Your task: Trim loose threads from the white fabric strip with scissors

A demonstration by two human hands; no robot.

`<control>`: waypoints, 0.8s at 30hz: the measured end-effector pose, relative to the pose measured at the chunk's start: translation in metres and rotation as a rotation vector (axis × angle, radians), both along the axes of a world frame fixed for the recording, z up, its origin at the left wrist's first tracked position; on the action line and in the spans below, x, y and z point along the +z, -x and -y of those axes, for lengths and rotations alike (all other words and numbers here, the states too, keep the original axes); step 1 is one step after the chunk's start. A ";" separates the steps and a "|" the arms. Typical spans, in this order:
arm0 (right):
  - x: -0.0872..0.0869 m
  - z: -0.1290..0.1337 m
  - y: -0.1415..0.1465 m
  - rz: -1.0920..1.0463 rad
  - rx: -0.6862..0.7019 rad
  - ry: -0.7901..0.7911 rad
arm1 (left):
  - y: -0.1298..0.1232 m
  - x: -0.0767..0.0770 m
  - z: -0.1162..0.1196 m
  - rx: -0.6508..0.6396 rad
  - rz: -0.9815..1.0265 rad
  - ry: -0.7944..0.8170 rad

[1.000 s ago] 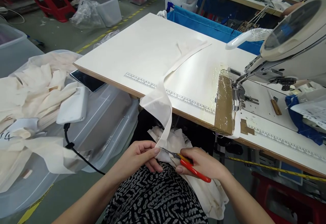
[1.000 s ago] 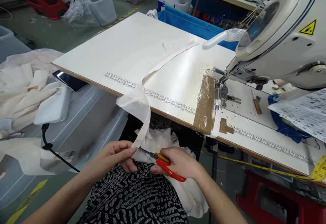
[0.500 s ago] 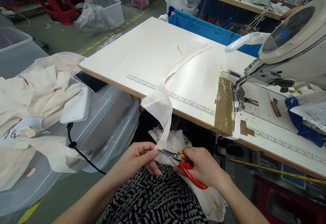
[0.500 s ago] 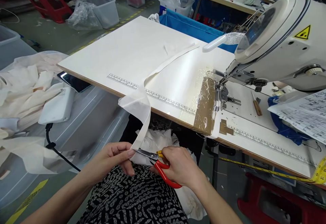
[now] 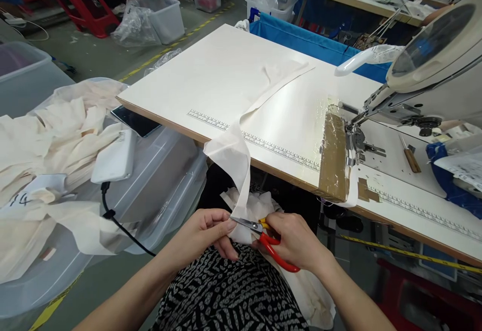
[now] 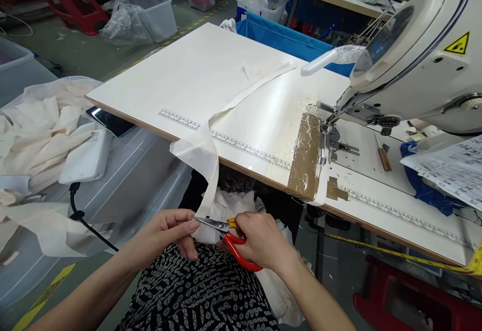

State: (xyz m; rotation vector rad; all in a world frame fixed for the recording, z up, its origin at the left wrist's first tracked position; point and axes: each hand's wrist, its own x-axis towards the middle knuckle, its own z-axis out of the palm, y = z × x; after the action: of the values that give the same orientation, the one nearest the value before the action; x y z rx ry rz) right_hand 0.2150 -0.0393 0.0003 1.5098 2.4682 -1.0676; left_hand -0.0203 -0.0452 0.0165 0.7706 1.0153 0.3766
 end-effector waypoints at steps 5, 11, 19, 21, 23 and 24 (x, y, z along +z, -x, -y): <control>-0.007 0.002 -0.008 -0.079 -0.061 0.017 | 0.006 -0.001 -0.008 -0.064 -0.039 -0.021; -0.007 0.008 -0.018 -0.111 -0.112 -0.042 | 0.002 -0.001 -0.022 -0.061 -0.303 -0.401; -0.006 0.025 -0.026 -0.212 -0.156 -0.034 | -0.038 -0.018 -0.066 -0.602 -0.678 -1.068; -0.007 0.031 -0.026 -0.224 -0.181 -0.014 | -0.049 -0.033 -0.087 -0.628 -0.709 -0.969; -0.010 0.038 -0.024 -0.240 -0.208 -0.009 | -0.057 -0.049 -0.107 -0.553 -0.737 -0.914; -0.012 0.042 -0.023 -0.250 -0.220 -0.010 | -0.060 -0.055 -0.114 -0.513 -0.725 -0.898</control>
State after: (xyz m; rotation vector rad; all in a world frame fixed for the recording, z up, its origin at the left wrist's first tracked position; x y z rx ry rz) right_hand 0.2381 -0.0809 -0.0117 1.7850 2.5080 -1.3589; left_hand 0.0395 0.0692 -0.0390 2.0328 1.2534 0.0744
